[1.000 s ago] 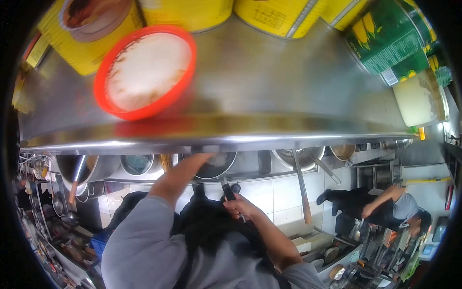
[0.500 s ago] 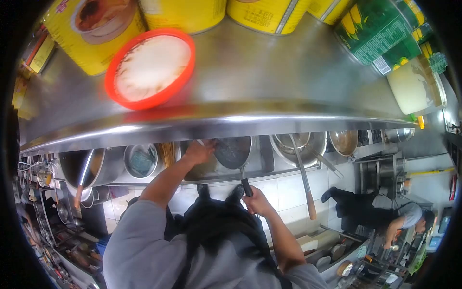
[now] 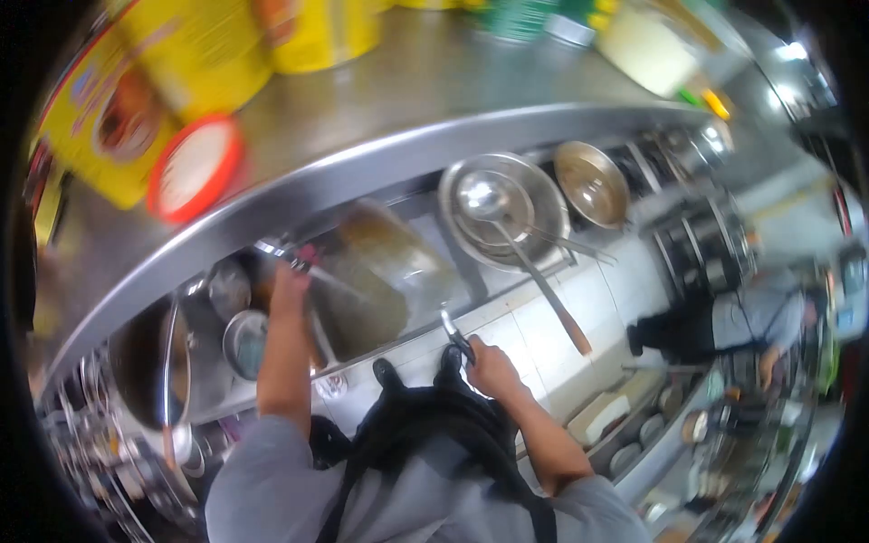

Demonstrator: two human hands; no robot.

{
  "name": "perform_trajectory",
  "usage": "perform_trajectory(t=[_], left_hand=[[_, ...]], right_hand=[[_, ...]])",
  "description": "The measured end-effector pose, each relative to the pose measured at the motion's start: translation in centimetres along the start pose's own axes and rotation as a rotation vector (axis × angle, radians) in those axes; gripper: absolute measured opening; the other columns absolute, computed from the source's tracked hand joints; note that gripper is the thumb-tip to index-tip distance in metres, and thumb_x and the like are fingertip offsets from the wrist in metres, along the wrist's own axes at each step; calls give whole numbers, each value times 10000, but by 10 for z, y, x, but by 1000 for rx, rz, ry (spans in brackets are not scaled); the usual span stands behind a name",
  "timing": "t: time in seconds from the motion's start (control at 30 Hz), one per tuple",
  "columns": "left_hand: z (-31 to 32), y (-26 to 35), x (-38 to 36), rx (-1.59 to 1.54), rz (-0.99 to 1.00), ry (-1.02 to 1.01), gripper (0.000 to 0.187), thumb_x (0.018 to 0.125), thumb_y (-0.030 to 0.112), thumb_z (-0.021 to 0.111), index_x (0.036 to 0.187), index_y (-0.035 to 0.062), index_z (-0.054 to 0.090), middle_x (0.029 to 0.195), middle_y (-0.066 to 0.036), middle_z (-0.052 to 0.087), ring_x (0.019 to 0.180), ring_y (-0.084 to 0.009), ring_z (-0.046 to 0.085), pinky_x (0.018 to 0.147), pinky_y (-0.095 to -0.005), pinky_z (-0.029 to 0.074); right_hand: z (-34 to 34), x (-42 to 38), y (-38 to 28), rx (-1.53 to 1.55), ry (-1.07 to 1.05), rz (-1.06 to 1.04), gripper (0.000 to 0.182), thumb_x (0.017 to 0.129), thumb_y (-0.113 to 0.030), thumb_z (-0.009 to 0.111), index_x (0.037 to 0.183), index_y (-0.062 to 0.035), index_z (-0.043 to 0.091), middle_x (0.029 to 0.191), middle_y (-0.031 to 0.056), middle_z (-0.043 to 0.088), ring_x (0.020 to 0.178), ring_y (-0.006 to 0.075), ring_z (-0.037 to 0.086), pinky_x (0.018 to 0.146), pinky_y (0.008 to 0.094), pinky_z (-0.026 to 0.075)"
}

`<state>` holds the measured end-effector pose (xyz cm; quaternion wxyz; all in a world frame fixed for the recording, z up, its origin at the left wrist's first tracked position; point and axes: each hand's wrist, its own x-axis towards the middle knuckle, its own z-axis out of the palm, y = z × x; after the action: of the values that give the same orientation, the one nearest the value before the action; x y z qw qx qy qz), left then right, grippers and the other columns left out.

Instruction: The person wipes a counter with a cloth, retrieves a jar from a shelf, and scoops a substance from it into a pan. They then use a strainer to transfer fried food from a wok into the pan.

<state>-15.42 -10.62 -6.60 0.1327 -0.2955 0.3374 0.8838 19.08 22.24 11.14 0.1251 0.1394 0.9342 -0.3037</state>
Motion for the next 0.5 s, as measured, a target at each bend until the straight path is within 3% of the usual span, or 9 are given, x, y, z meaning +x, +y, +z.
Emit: perform_trajectory(t=[0.03, 0.13, 0.17, 0.27, 0.33, 0.4, 0.43, 0.47, 0.5], left_hand=[[19, 11, -20, 54, 36, -60, 284, 952, 328, 494, 997, 61, 581, 885, -115, 650, 756, -258, 631, 601, -406, 525], [16, 25, 3, 58, 30, 57, 333, 985, 354, 389, 1039, 52, 518, 1073, -148, 660, 977, -284, 671, 791, -456, 547], [2, 28, 24, 53, -7, 18, 325, 989, 314, 364, 1041, 23, 499, 1135, -162, 646, 1013, -298, 663, 816, -474, 547], [9, 35, 32, 56, -23, 16, 236, 948, 190, 418, 1064, -4, 488, 1204, -188, 620, 1066, -314, 637, 836, -479, 542], [14, 31, 0, 42, 15, -83, 239, 920, 147, 454, 1081, -12, 532, 1217, -177, 617, 1093, -309, 620, 861, -476, 528], [-17, 24, 5, -25, -42, -375, 246, 929, 154, 469, 1079, 30, 618, 1212, -131, 623, 1114, -255, 602, 892, -424, 512], [-9, 3, -38, 16, -71, -402, 195, 921, 163, 496, 1023, 66, 630, 1100, -107, 658, 1009, -232, 622, 860, -395, 514], [-47, -31, 21, 421, 137, -444, 130, 904, 173, 522, 922, 103, 630, 945, -71, 653, 886, -213, 607, 835, -398, 505], [-80, -51, 44, 454, 65, -556, 130, 904, 173, 522, 922, 103, 630, 945, -71, 653, 886, -213, 607, 835, -398, 505]], right_hand=[[3, -3, 1, -13, 19, 7, 187, 796, -84, 568, 945, -29, 471, 675, 260, 586, 697, 477, 585, 649, 557, 449], [0, -16, 6, 52, 13, 10, 206, 784, -83, 590, 947, -39, 473, 661, 257, 577, 688, 471, 585, 643, 539, 463], [-1, -23, 6, 81, -30, 50, 228, 794, -88, 583, 1008, -50, 513, 747, 248, 615, 776, 451, 610, 703, 540, 468], [0, -34, 16, 288, -49, 14, 228, 795, -68, 578, 1014, -47, 517, 749, 233, 614, 763, 446, 601, 696, 511, 477], [1, -41, 22, 387, -80, -3, 221, 804, -61, 574, 1015, -26, 519, 732, 190, 613, 728, 386, 612, 662, 469, 482], [9, -49, 35, 576, 131, -371, 202, 826, -80, 585, 999, -2, 515, 675, 110, 590, 673, 303, 600, 642, 424, 486], [-7, -63, 32, 720, -19, -240, 208, 839, -91, 589, 1013, -11, 508, 641, 70, 551, 609, 244, 569, 578, 389, 475], [-26, -77, 28, 882, -145, -115, 214, 852, -101, 593, 1028, -21, 501, 607, 31, 513, 545, 184, 539, 514, 354, 465], [-32, -89, 38, 1132, -270, -79, 205, 857, -103, 597, 1020, -47, 486, 591, 10, 471, 493, 139, 487, 456, 314, 431]])
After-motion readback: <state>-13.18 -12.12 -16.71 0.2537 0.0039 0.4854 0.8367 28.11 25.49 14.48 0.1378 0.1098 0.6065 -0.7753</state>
